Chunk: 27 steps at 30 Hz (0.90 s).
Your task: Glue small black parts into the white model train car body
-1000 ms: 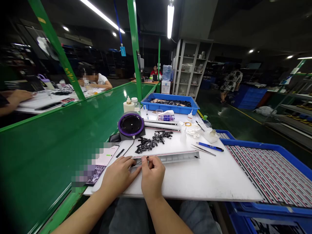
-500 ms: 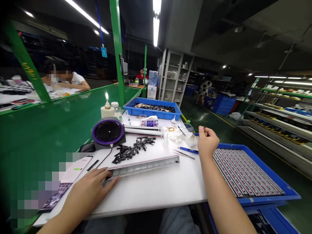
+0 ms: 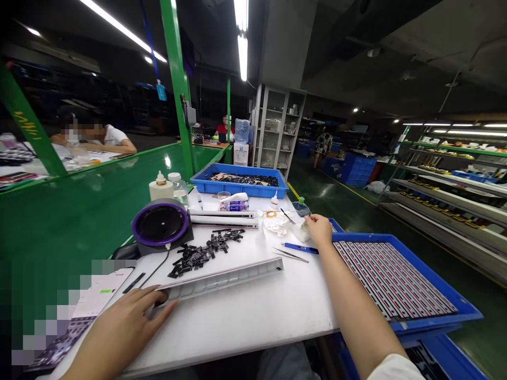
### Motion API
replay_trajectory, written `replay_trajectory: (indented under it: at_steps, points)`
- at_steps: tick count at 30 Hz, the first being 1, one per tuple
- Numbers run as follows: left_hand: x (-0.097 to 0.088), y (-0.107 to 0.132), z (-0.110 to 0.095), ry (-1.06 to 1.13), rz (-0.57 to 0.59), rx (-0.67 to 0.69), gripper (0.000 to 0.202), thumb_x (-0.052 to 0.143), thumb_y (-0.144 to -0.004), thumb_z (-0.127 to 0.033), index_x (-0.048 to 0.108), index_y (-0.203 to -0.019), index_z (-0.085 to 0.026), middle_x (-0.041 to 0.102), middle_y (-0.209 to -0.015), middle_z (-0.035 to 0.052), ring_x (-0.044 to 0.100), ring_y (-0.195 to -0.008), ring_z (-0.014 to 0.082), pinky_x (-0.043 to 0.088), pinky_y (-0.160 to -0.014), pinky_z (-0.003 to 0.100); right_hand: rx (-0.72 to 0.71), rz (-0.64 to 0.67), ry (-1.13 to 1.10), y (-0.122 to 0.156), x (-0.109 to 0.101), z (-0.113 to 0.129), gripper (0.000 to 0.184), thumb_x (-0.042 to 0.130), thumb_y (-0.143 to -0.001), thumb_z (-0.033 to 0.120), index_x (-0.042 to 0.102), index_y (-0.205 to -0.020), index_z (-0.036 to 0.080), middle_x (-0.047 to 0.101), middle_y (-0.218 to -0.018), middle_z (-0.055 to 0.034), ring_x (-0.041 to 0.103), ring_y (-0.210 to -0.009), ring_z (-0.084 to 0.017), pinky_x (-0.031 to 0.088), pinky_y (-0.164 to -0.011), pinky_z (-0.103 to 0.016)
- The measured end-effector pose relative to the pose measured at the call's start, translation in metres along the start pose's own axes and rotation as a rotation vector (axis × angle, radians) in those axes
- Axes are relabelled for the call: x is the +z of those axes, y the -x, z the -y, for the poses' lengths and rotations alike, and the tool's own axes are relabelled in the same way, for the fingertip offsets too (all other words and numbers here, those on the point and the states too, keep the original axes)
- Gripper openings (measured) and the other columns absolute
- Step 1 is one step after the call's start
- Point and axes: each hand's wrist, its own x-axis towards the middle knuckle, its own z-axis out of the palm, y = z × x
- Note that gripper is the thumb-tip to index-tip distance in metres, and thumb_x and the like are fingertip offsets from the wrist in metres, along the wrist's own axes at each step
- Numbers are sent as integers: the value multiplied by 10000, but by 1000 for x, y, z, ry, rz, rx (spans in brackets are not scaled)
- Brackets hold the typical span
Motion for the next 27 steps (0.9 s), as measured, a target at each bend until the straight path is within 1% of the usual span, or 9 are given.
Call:
replay_trajectory:
  at_steps: [2, 4, 6, 8, 10, 13, 16, 20, 27]
  points:
    - [0, 0, 0, 2, -3, 2, 437, 464, -866, -585, 690, -801, -216, 710, -924, 95, 652, -890, 269, 501, -756, 378, -14, 44, 6, 9, -3, 0, 410, 635, -695, 499, 721, -828, 121, 589, -578, -36, 517, -552, -196, 383, -580, -317]
    - [0, 0, 0, 5, 3, 11, 436, 460, -874, -576, 692, -801, -215, 712, -913, 93, 653, -888, 266, 499, -764, 376, -55, 46, -6, 27, -11, 6, 473, 567, -769, 500, 699, -987, 102, 609, -670, -56, 538, -608, -205, 414, -601, -327]
    - [0, 0, 0, 3, 8, 14, 435, 456, -883, -564, 697, -805, -210, 713, -913, 95, 652, -884, 264, 497, -766, 373, -131, 83, -39, 51, -21, 16, 449, 491, -842, 484, 683, -1040, 130, 624, -778, -72, 561, -690, -208, 454, -655, -336]
    - [-1, 0, -1, -7, 7, 12, 434, 454, -890, -552, 703, -814, -205, 714, -923, 100, 652, -880, 263, 495, -761, 370, -281, 210, -75, 77, -30, 26, 364, 520, -844, 455, 698, -1004, 182, 635, -885, -73, 584, -819, -218, 480, -770, -353]
    - [-3, 0, -3, -13, 13, 4, 423, 461, -892, -537, 710, -820, -203, 715, -926, 101, 652, -878, 260, 495, -760, 364, -505, 384, -82, 98, -34, 31, 325, 590, -819, 409, 690, -1054, 207, 630, -1017, -83, 565, -989, -249, 459, -909, -398]
    - [-8, -1, -5, -9, 33, -10, 403, 472, -892, -517, 714, -817, -204, 718, -919, 98, 654, -883, 259, 499, -764, 360, -751, 570, -30, 119, -30, 31, 485, 659, -791, 355, 589, -1244, 197, 581, -1189, -121, 487, -1153, -299, 409, -1008, -489]
    - [-10, -2, -7, 1, 33, -15, 398, 478, -888, -512, 715, -803, -204, 721, -913, 99, 657, -884, 263, 505, -761, 360, -765, 615, 36, 126, -24, 25, 558, 685, -780, 321, 533, -1302, 197, 580, -1222, -126, 465, -1187, -315, 403, -1024, -528]
    - [-12, -2, -10, 0, 39, -22, 393, 472, -893, -501, 716, -802, -207, 721, -898, 92, 658, -867, 247, 503, -749, 340, -719, 600, 48, 129, -21, 23, 468, 641, -829, 292, 536, -1274, 194, 616, -1175, -114, 489, -1160, -303, 427, -1005, -518]
    - [-23, -4, -16, 2, 162, -102, 391, 423, -906, -517, 659, -843, -211, 708, -865, 68, 649, -872, 271, 492, -747, 383, -725, 540, 15, 132, -23, 23, 421, 616, -854, 318, 538, -1245, 183, 617, -1176, -112, 515, -1132, -295, 440, -991, -491]
